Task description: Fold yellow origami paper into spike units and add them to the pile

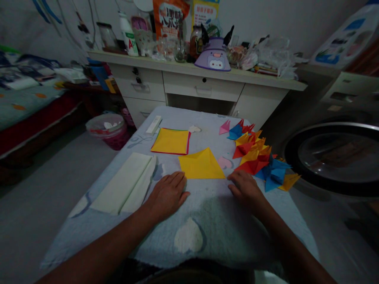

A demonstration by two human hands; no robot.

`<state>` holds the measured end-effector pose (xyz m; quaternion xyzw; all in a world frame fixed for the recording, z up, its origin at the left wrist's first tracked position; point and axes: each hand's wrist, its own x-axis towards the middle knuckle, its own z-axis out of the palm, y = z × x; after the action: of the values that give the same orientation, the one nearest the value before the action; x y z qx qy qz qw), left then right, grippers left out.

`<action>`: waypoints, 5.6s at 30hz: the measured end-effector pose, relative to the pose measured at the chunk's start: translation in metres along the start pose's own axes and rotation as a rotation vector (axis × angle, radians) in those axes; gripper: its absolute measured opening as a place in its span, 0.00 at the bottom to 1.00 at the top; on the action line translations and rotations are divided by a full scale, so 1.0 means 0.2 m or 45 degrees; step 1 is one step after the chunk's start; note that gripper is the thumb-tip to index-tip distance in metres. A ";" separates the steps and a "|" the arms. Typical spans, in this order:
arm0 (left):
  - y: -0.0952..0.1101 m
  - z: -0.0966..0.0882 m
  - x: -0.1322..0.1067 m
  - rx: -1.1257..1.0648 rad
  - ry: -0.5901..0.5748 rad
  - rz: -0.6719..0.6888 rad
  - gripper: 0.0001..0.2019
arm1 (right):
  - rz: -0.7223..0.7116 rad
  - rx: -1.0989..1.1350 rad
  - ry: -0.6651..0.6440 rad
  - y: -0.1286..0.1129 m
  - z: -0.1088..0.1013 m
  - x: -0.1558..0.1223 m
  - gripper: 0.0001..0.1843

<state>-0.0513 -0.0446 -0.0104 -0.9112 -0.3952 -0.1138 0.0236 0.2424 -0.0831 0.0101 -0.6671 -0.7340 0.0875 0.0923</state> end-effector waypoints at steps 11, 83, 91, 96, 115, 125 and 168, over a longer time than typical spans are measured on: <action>0.01 -0.03 0.00 0.009 0.158 0.059 0.15 | 0.177 0.124 0.009 -0.05 0.06 0.15 0.06; 0.22 0.05 0.23 -0.281 -0.238 0.142 0.35 | 0.296 0.002 0.134 -0.07 0.12 0.14 0.08; 0.22 0.06 0.22 -0.293 -0.220 0.141 0.34 | 0.286 0.064 0.125 -0.04 0.11 0.13 0.09; 0.22 0.05 0.23 -0.299 -0.230 0.141 0.34 | 0.274 0.102 0.169 -0.04 0.11 0.13 0.10; 0.22 0.05 0.23 -0.298 -0.260 0.128 0.36 | 0.251 -0.105 0.296 -0.10 0.15 0.13 0.23; 0.22 0.05 0.23 -0.302 -0.233 0.136 0.33 | 0.329 -0.020 0.138 -0.09 0.12 0.14 0.29; -0.11 0.05 0.26 -0.881 0.347 -0.440 0.17 | -0.158 0.324 0.014 -0.47 0.12 0.26 0.29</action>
<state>-0.0312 0.0101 -0.0091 -0.7621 -0.4741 -0.3620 -0.2516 0.1420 -0.0401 0.0117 -0.6038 -0.7564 0.1702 0.1854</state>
